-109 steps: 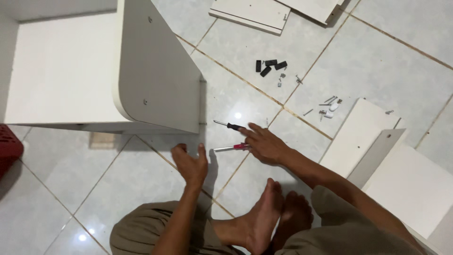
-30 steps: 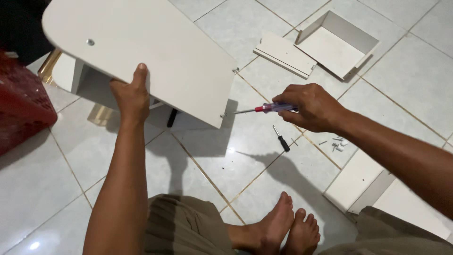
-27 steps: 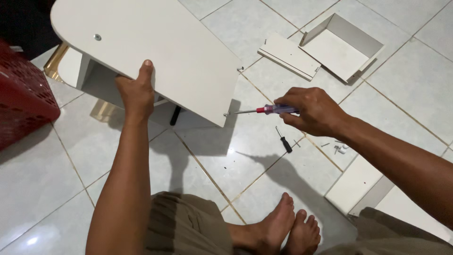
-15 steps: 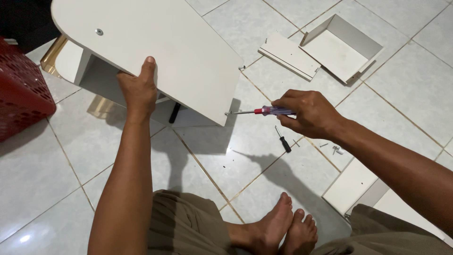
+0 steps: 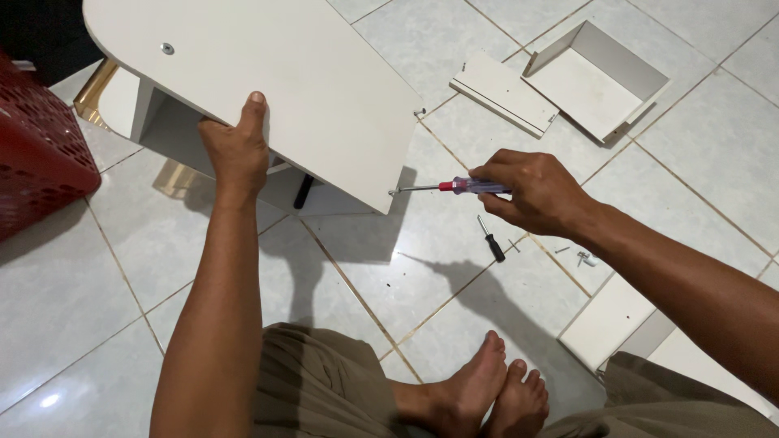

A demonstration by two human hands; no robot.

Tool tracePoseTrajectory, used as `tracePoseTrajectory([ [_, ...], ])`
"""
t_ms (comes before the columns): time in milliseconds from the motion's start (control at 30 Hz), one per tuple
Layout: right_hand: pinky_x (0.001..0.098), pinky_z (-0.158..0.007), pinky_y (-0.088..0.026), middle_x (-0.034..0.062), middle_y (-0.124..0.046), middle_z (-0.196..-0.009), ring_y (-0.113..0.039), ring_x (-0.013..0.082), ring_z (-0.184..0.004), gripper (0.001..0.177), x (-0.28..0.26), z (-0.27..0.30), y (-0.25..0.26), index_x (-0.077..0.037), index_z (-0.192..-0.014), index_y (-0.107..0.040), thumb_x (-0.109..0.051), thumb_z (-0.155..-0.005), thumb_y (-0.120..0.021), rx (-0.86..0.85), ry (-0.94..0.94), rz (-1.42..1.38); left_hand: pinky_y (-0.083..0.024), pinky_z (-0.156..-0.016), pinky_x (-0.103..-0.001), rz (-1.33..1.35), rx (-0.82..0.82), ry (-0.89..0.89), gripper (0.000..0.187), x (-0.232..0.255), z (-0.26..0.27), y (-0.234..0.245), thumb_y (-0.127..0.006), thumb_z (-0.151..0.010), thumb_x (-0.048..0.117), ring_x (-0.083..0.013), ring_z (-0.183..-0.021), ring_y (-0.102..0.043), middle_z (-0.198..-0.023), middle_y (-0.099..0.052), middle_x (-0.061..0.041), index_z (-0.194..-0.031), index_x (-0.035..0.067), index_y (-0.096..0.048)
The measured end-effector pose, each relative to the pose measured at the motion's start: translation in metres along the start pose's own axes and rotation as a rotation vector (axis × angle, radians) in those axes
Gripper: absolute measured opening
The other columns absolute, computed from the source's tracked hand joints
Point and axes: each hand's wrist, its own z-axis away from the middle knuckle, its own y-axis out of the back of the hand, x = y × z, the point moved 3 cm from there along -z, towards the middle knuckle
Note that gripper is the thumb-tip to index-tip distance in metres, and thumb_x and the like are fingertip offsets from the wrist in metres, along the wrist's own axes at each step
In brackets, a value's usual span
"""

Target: The person assembles a white wooden cabinet by screwing panels together using a screwdriver. They align the pieces, insert screws, and tighten them to secure the structure.

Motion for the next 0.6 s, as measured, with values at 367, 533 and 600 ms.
tracePoseTrajectory([
  [367, 0.0298, -0.062, -0.056, 0.0013, -0.069, -0.105, -0.06, 0.0183, -0.083, 0.04, -0.026, 0.018, -0.01, -0.008, -0.12, -0.072, -0.006, -0.08, -0.074, 0.119, 0.414, 0.445, -0.041, -0.054, -0.032, 0.007, -0.016, 0.02, 0.04, 0.0, -0.001, 0.0, -0.073, -0.101, 0.028, -0.0106, -0.054, -0.049, -0.061, -0.057, 0.0, -0.07, 0.006, -0.061],
  [533, 0.0292, -0.066, -0.055, 0.0041, -0.063, -0.109, -0.055, 0.0169, -0.079, 0.045, -0.03, 0.024, -0.016, -0.001, -0.119, -0.069, -0.012, -0.076, -0.073, 0.051, 0.581, 0.562, -0.045, -0.059, -0.033, 0.04, -0.015, 0.015, 0.037, 0.0, -0.002, 0.0, -0.073, -0.102, 0.027, -0.0117, -0.06, -0.053, -0.067, -0.061, -0.002, -0.076, 0.002, -0.064],
  [600, 0.0304, -0.066, -0.055, 0.0044, -0.062, -0.108, -0.055, 0.018, -0.078, 0.048, -0.03, 0.024, -0.016, 0.0, -0.116, -0.07, -0.018, -0.071, -0.073, 0.023, 0.6, 0.548, -0.044, -0.06, -0.033, 0.032, -0.013, 0.04, 0.037, 0.0, -0.001, 0.001, -0.073, -0.101, 0.027, -0.0127, -0.061, -0.053, -0.067, -0.061, -0.003, -0.076, 0.0, -0.065],
])
